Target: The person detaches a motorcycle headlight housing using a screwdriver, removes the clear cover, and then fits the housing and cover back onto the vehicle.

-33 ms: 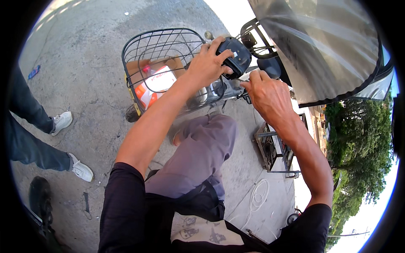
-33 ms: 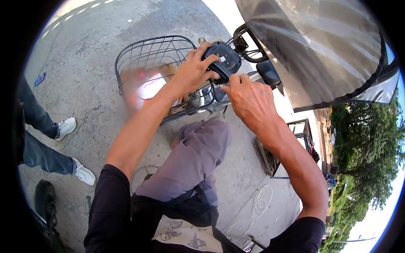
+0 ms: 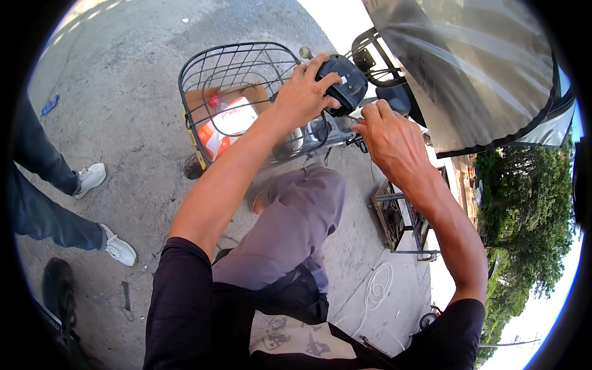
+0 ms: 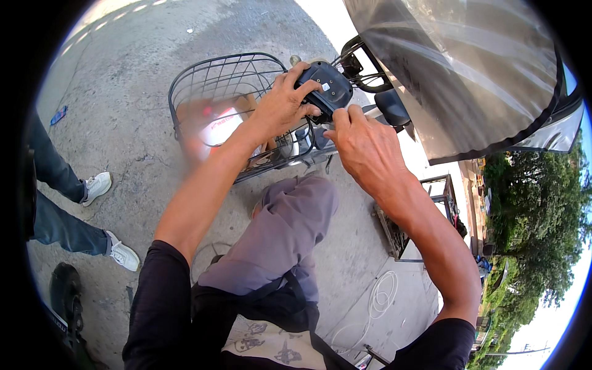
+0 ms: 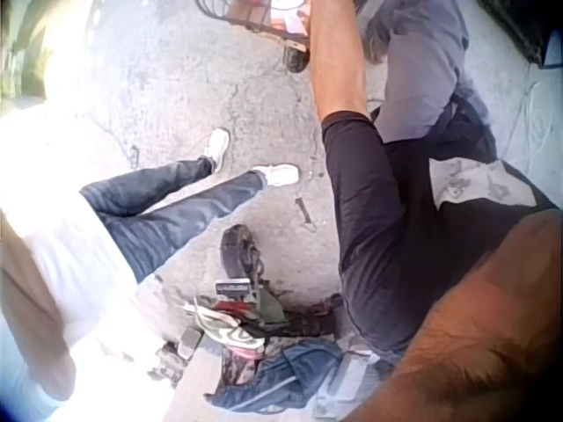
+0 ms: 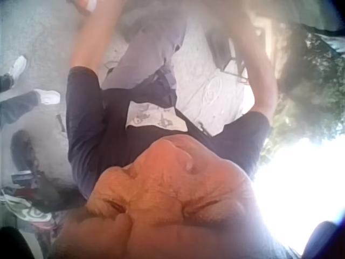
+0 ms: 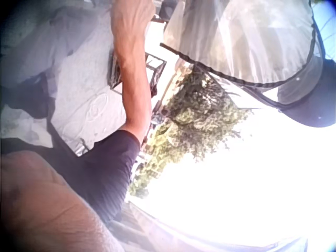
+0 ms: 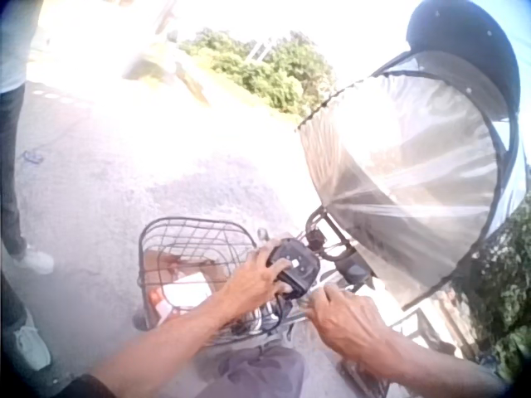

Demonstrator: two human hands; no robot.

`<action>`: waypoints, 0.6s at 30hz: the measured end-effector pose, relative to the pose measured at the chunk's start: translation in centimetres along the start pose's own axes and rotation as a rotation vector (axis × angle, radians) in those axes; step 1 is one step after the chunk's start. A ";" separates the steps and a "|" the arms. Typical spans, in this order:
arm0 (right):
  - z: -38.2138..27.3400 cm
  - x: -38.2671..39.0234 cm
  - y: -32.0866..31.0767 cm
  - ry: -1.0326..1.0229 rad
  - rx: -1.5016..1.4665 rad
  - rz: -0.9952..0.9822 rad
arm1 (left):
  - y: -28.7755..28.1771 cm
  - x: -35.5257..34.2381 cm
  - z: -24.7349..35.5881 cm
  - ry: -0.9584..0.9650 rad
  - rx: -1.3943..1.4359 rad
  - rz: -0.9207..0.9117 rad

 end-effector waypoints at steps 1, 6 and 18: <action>-0.7 0.2 -1.5 -0.083 -0.035 0.142 | 0.0 0.0 -0.1 0.001 0.017 0.004; -1.2 0.8 -0.7 -0.351 -0.062 0.167 | -0.1 0.0 0.1 0.005 0.035 -0.003; 0.1 -0.3 -1.9 -0.102 -0.198 0.099 | -0.4 1.0 1.2 0.139 -0.090 0.070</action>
Point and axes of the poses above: each hand's wrist, its own x-axis away from the middle knuckle, its own y-axis out of the palm, z = x × y, the point moved 9 cm from there along -x, towards the middle knuckle, and after that the axes turned 3 degrees about z, right-handed, at the moved point
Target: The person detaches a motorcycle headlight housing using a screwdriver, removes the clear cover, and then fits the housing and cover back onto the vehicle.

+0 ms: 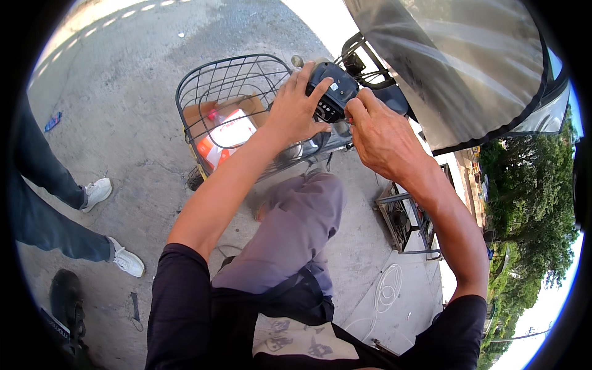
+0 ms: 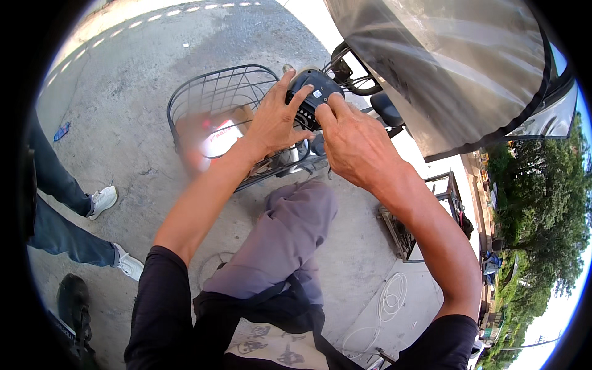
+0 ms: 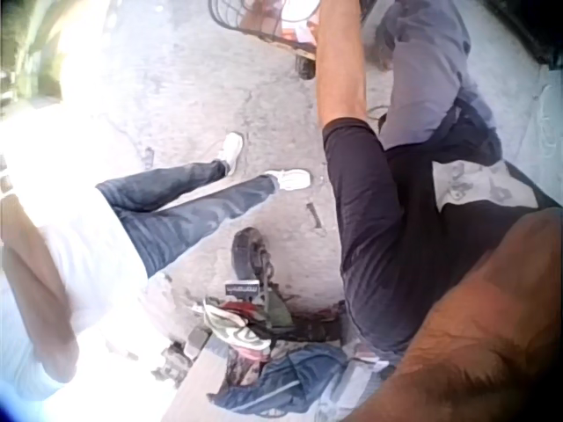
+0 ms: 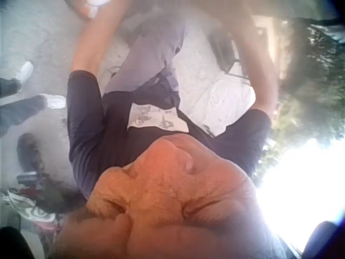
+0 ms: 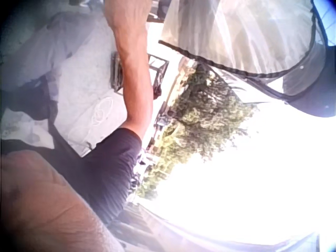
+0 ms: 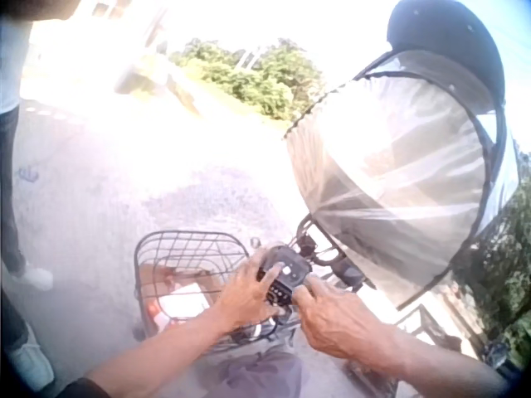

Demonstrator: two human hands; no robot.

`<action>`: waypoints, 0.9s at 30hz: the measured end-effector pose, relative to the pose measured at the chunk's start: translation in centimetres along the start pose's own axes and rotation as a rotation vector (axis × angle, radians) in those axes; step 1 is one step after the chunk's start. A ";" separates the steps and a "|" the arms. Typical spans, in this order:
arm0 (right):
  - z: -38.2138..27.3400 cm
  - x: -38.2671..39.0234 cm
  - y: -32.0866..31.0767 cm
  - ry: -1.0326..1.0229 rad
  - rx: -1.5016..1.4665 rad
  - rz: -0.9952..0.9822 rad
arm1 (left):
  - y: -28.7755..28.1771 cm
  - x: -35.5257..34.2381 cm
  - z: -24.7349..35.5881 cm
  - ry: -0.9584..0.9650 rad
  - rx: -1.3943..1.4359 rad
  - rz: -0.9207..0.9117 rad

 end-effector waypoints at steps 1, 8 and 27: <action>0.1 0.1 0.1 -0.015 -0.008 -0.013 | 0.0 0.0 0.6 0.033 -0.052 0.018; 0.3 0.4 0.3 -0.134 -0.005 0.027 | 2.0 -0.8 0.3 0.040 -0.177 0.008; -1.2 0.0 0.7 -0.353 0.152 0.075 | 2.3 -2.0 -0.4 0.140 -0.147 -0.012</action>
Point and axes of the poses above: each hand's wrist, its own x-axis away from the middle knuckle, its own y-axis out of the palm, z = x × y, the point moved 9 cm from there along -x, towards the middle knuckle, and after that the axes turned 3 degrees about z, right-handed, at the moved point
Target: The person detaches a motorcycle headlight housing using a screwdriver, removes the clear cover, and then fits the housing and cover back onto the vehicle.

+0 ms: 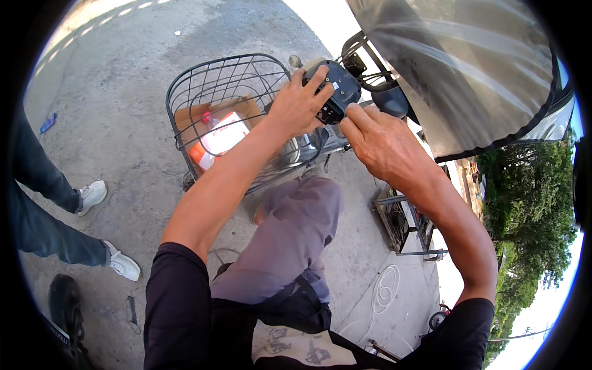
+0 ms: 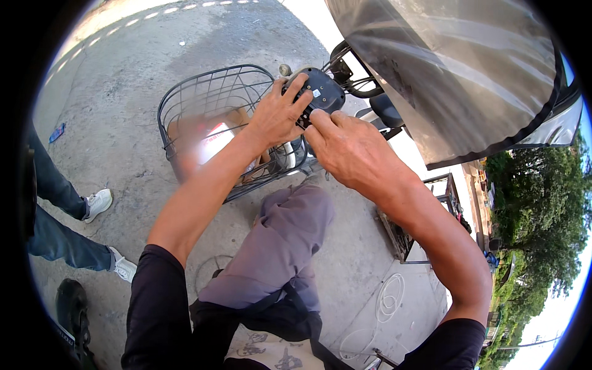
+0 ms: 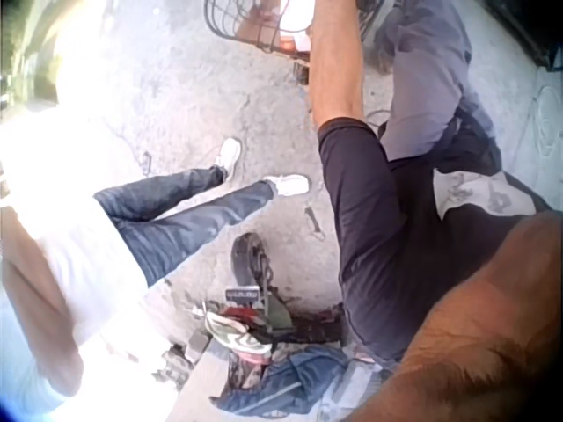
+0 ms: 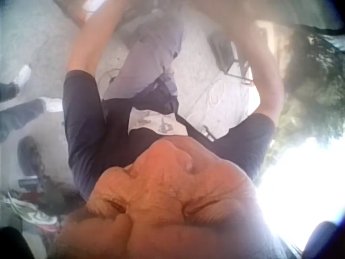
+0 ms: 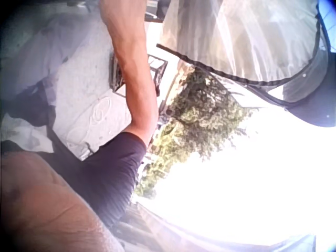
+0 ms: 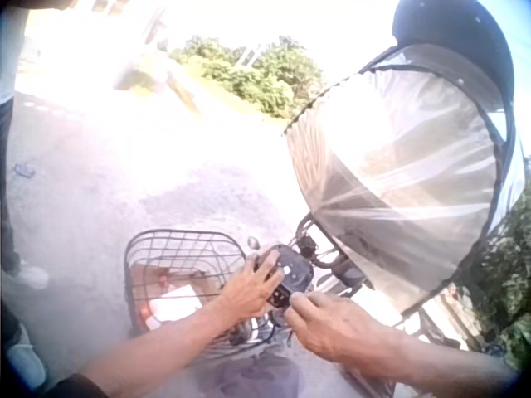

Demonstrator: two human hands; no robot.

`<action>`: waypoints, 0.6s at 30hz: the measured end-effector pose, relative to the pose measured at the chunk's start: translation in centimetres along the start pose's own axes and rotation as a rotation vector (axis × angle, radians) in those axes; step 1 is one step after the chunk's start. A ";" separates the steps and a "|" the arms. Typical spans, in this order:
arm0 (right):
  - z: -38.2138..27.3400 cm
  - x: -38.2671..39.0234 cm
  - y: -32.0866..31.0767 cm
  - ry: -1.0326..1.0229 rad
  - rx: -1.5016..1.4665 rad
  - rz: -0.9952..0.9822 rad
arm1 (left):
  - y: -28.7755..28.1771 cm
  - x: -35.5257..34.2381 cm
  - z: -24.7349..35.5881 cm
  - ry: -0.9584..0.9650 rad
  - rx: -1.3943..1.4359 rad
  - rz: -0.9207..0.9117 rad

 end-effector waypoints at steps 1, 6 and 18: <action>-0.3 0.3 0.6 -0.028 0.026 -0.044 | 0.1 0.0 0.1 0.004 0.003 0.002; 0.9 1.2 1.3 0.299 -0.006 -0.193 | 0.1 0.3 0.2 -0.006 -0.017 -0.021; 0.8 1.2 1.7 0.416 0.059 -0.204 | -0.1 0.0 0.2 -0.029 -0.002 -0.025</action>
Point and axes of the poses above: each hand's wrist, its own x-axis away from the middle knuckle, its own y-axis out of the palm, z = x × y, the point moved 9 cm from there along -x, towards the middle knuckle, and after that the axes turned 3 degrees about z, right-handed, at the moved point
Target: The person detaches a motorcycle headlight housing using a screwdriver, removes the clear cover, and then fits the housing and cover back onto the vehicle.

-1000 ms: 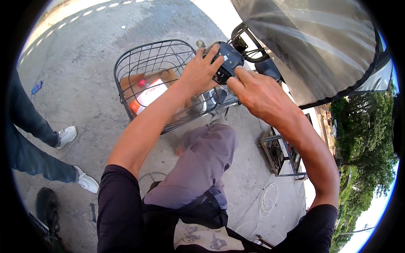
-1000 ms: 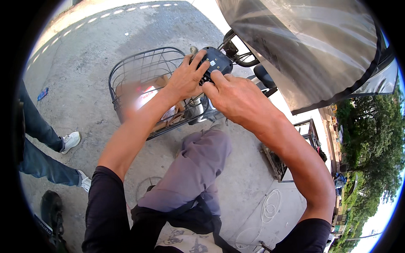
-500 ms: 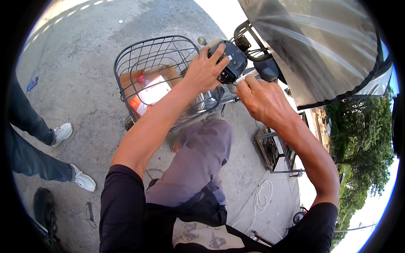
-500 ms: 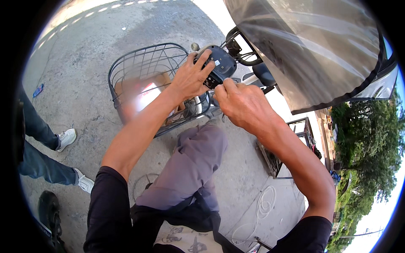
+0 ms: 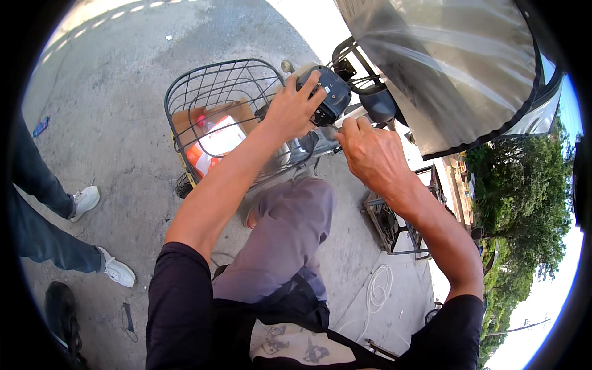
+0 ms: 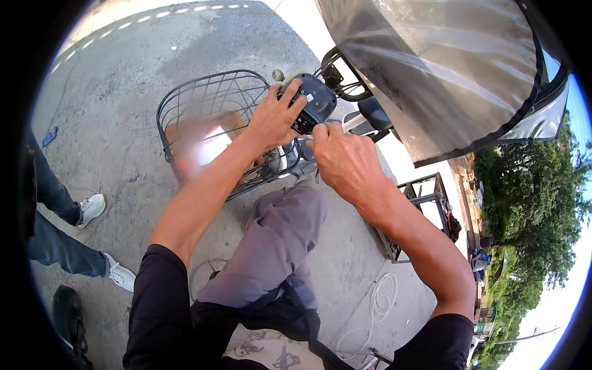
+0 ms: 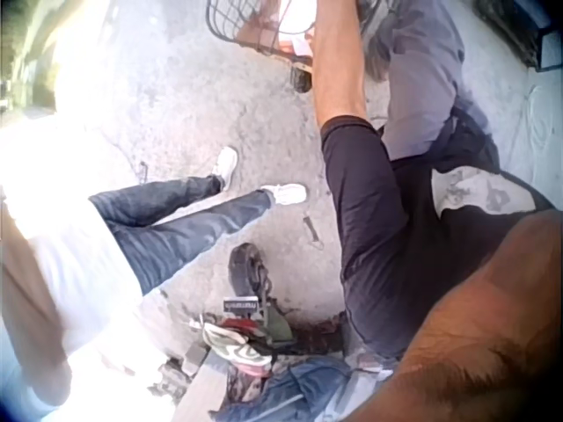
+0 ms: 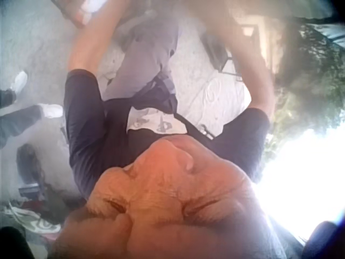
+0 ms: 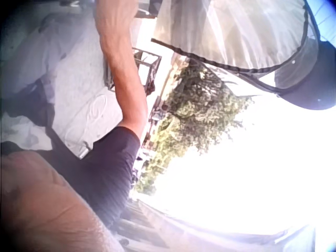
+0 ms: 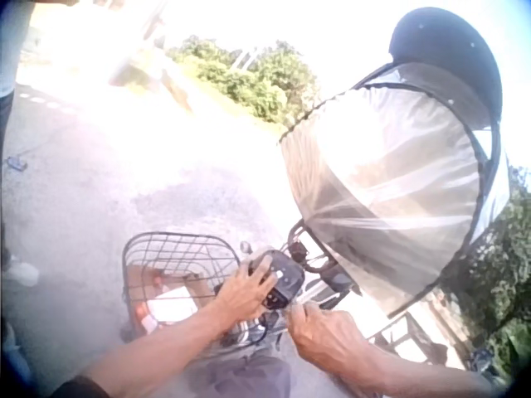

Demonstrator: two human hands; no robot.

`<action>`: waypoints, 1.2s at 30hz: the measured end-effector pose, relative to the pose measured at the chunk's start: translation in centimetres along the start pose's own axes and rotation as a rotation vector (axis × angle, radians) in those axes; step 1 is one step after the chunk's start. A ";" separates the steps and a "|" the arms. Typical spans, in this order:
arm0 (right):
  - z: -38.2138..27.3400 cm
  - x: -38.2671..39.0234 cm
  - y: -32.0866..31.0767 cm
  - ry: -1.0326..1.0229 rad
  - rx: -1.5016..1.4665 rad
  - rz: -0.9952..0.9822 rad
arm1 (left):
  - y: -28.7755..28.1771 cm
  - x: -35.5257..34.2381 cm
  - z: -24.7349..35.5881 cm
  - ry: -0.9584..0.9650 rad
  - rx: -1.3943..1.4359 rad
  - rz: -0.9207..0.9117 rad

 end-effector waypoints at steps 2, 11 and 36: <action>-1.0 0.2 -1.0 -0.063 -0.034 0.092 | 0.0 0.2 0.0 0.007 -0.002 -0.003; -0.3 0.4 0.9 -0.032 0.024 0.040 | -0.3 0.2 0.1 0.025 -0.026 0.038; -1.8 0.5 0.2 -0.330 0.046 0.043 | -0.4 0.0 0.2 -0.023 -0.017 0.024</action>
Point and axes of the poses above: each hand's wrist, its own x-axis away from the middle knuckle, its own y-axis out of the palm, z = x × y, the point moved 9 cm from there along -x, towards the middle knuckle, and after that the axes turned 3 degrees about z, right-handed, at the moved point
